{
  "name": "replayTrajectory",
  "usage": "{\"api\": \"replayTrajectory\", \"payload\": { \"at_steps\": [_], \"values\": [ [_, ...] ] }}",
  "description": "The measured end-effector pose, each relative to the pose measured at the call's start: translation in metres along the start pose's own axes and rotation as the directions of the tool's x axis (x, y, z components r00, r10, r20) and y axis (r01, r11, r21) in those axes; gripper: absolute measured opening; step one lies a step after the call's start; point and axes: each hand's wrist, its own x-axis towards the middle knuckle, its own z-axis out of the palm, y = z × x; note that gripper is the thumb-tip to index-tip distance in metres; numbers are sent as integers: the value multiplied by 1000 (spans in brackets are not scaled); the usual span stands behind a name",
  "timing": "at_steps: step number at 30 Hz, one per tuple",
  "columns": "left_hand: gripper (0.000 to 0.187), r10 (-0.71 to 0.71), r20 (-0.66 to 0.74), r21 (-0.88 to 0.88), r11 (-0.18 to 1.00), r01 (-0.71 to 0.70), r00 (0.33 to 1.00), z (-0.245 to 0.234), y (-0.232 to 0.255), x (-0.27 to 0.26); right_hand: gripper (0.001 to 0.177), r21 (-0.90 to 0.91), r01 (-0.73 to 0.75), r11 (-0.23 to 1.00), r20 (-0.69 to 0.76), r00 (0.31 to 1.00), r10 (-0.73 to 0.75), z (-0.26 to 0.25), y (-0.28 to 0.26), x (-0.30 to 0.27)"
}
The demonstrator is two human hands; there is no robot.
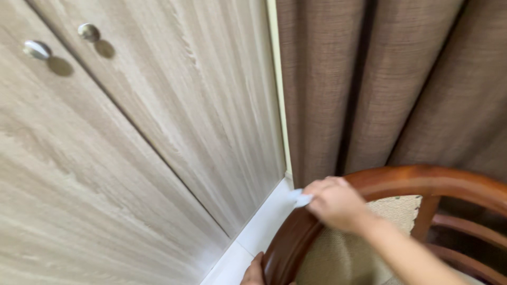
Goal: The person wipes the wooden frame and fabric seat of a chair using a white cloth, moving across the armrests, back support slats, and the seat surface.
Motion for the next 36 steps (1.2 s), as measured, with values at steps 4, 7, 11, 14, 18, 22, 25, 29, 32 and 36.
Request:
{"api": "replayTrajectory", "payload": {
  "at_steps": [4, 7, 11, 14, 18, 22, 25, 29, 32, 36],
  "values": [
    [117, 24, 37, -12, 1000, -23, 999, -72, 121, -32, 33, 25, -13, 1000, 257, 966, 6, 24, -92, 9],
    [112, 127, 31, -52, 991, -125, 991, -114, 176, -32, 30, 37, 17, 999, 351, 936, -29, 32, -112, 7],
    [112, -253, 227, 124, 965, 229, 941, -145, 229, -35, 22, -21, 158, 987, -108, 981, -159, 36, -46, -3],
    [110, -331, 301, 164, 942, 293, 894, -159, 249, -32, 31, -268, -142, 953, -65, 990, 129, 21, 22, -14],
    [111, -237, 300, 144, 969, 202, 924, -159, 246, -31, 40, -110, -371, 922, -267, 905, 332, 13, 56, -40],
    [84, -151, 153, 89, 986, 139, 977, -145, 232, -37, 39, -103, -444, 890, -378, 845, 378, 42, 33, -42],
    [61, -85, 22, 73, 994, 84, 996, -129, 218, -36, 38, -84, -372, 924, -448, 843, 299, 71, -6, -40],
    [46, 148, -182, 115, 985, -128, 972, -119, 203, -37, 38, 56, -222, 973, -504, 835, 220, 98, -62, -50],
    [46, 99, -213, 35, 995, -94, 972, -122, 205, -40, 43, 68, -170, 983, -468, 865, 181, 113, -87, -65],
    [55, -113, -68, 18, 993, 114, 991, -131, 218, -40, 47, 81, -95, 992, -409, 904, 120, 144, -95, -92]
  ]
}}
